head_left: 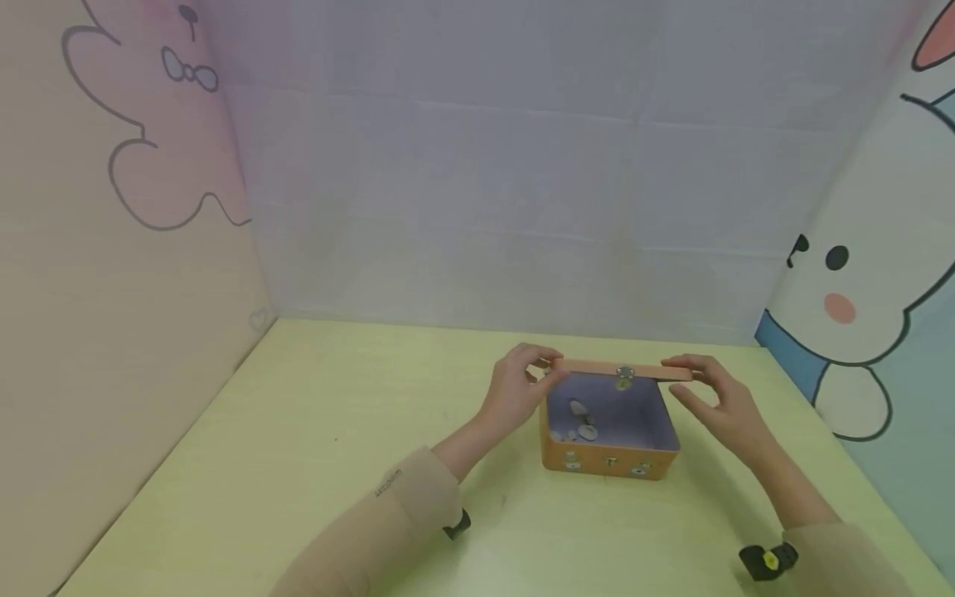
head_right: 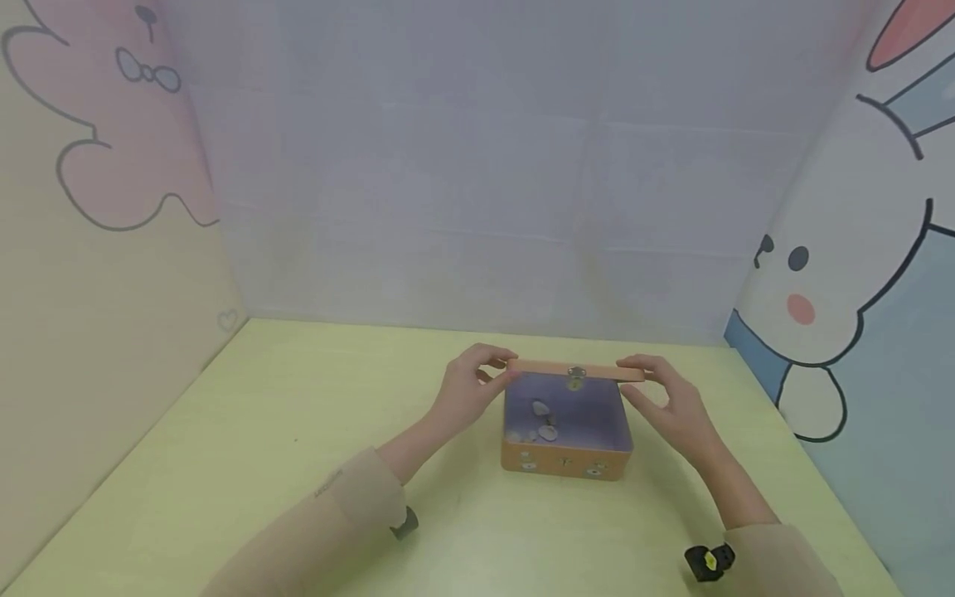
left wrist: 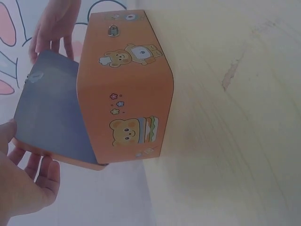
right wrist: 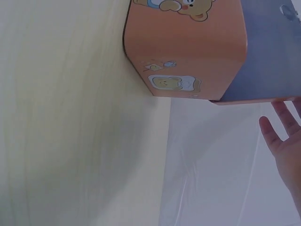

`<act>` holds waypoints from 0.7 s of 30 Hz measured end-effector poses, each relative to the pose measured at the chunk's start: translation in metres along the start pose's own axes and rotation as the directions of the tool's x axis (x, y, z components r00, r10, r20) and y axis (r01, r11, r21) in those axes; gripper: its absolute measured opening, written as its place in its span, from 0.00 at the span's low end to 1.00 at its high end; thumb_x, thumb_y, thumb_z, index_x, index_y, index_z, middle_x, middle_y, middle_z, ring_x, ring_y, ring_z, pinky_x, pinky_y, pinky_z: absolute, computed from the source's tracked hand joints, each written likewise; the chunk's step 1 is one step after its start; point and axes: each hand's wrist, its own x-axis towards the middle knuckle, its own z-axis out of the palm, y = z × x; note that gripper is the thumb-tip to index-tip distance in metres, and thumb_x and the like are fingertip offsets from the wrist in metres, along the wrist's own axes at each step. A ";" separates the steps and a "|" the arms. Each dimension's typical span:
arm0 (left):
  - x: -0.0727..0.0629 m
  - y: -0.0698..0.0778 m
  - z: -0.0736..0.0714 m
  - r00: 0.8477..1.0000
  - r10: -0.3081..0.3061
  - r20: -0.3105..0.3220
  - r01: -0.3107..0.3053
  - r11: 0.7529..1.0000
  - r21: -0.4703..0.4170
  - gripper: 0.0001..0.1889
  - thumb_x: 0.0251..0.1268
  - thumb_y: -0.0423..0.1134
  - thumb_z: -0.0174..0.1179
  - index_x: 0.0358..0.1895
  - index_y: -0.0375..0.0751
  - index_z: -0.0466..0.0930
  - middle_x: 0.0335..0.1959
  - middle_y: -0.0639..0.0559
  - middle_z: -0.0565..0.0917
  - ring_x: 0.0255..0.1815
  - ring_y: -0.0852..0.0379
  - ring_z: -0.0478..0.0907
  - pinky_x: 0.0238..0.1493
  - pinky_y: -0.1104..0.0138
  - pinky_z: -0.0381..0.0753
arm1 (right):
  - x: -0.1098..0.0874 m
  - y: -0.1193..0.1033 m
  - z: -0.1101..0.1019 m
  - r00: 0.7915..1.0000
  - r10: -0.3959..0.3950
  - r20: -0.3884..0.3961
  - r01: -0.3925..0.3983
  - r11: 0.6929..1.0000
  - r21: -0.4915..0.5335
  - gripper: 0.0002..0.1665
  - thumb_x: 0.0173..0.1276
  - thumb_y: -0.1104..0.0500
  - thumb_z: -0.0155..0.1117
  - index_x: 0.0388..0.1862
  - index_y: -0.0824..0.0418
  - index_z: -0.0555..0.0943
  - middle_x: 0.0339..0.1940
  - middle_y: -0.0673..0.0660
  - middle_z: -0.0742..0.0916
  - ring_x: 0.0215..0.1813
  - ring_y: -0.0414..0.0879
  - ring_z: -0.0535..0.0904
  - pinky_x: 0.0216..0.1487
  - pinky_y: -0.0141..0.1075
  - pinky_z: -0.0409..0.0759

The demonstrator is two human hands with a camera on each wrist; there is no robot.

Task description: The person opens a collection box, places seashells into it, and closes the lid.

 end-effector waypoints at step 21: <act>-0.003 0.000 0.002 1.000 0.001 0.011 0.000 1.000 -0.015 0.17 0.61 0.47 0.63 0.48 0.42 0.81 0.44 0.52 0.82 0.45 0.57 0.79 0.37 0.72 0.78 | 0.027 -0.021 0.022 0.925 -0.374 -0.066 0.357 0.916 -0.183 0.15 0.54 0.67 0.71 0.41 0.64 0.80 0.37 0.56 0.84 0.43 0.52 0.78 0.45 0.41 0.70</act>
